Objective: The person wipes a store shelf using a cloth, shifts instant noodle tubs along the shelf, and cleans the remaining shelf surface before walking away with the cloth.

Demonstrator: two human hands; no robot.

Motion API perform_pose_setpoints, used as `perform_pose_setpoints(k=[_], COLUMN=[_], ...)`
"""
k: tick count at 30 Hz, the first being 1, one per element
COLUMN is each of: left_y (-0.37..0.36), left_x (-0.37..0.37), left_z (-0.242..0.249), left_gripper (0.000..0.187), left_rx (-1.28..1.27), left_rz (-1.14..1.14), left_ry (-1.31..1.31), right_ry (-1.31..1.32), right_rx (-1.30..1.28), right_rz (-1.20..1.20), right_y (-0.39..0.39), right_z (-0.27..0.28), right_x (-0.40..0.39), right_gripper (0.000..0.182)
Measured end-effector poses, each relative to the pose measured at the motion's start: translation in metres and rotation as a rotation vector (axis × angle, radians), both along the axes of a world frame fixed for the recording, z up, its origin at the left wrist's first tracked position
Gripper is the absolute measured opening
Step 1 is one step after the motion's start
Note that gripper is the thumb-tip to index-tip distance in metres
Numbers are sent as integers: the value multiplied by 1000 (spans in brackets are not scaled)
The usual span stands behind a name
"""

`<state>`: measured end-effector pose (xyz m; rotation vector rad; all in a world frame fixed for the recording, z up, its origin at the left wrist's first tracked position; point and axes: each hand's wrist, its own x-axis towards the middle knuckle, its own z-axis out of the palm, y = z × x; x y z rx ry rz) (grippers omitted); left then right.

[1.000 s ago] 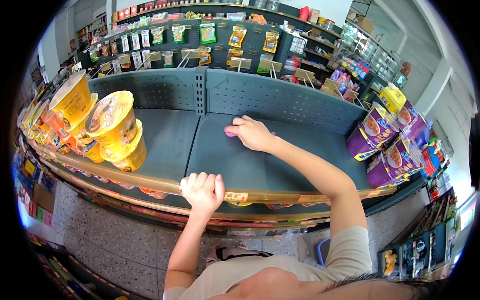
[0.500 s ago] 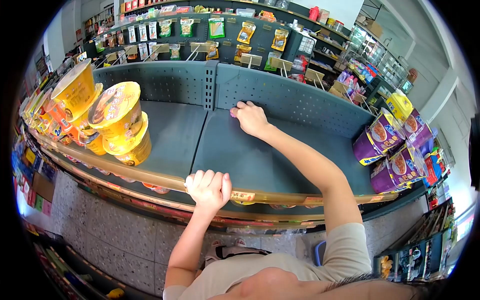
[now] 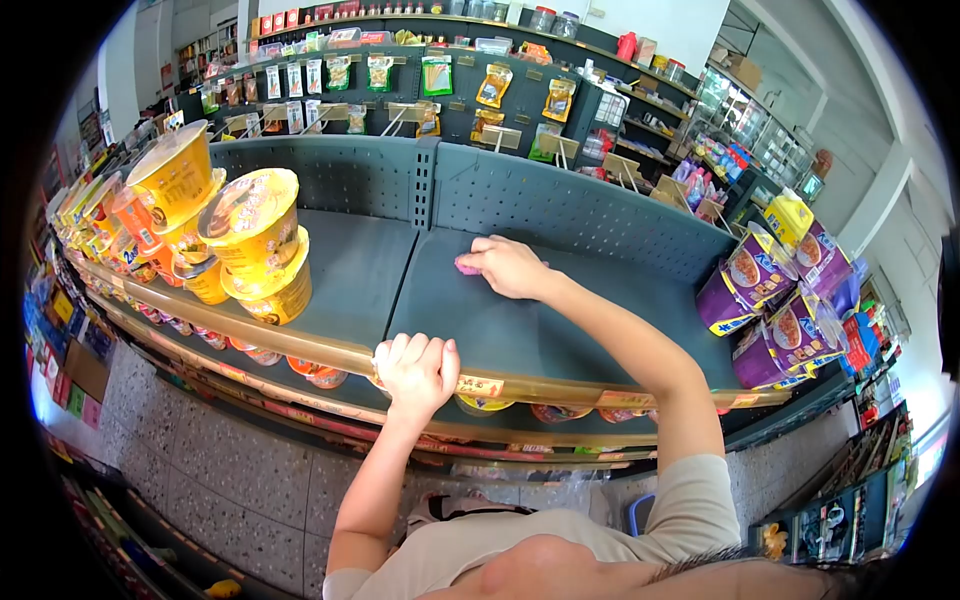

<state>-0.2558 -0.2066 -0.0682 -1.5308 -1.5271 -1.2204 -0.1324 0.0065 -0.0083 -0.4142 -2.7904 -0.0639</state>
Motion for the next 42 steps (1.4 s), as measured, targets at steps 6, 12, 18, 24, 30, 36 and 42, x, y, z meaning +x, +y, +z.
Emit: perform_pose_setpoints(k=[6,12,18,24,30,36,42], left_y=[-1,-2,-2,-2,-4,-11,-26], left_x=[0,3,6,4,1,-7,-25], left_z=[1,4,2,0,3,12,9], left_gripper=[26,25,24,25,25,16,8], left_rx=[-7,-13,-18,-48,-68,-111,-53], left_rz=[3,1,18,36,-4,-218,-378], left_ry=[-7,-31,-46,-17,-17,-78,-129], right_ry=[-33,-31,27,10,-37,-68,-26], right_rx=[-34,6,70,171,253,216,161], right_rz=[127,91,-41,-198,-363,-412,-347], right_y=[-12,-6,16,40,37,36,30], right_z=[3,3,-6,-18,-24,-24,-14], right_x=[13,4,-24,-54,-74,-97,-94], right_gripper=[29,30,22,17,19,17,18])
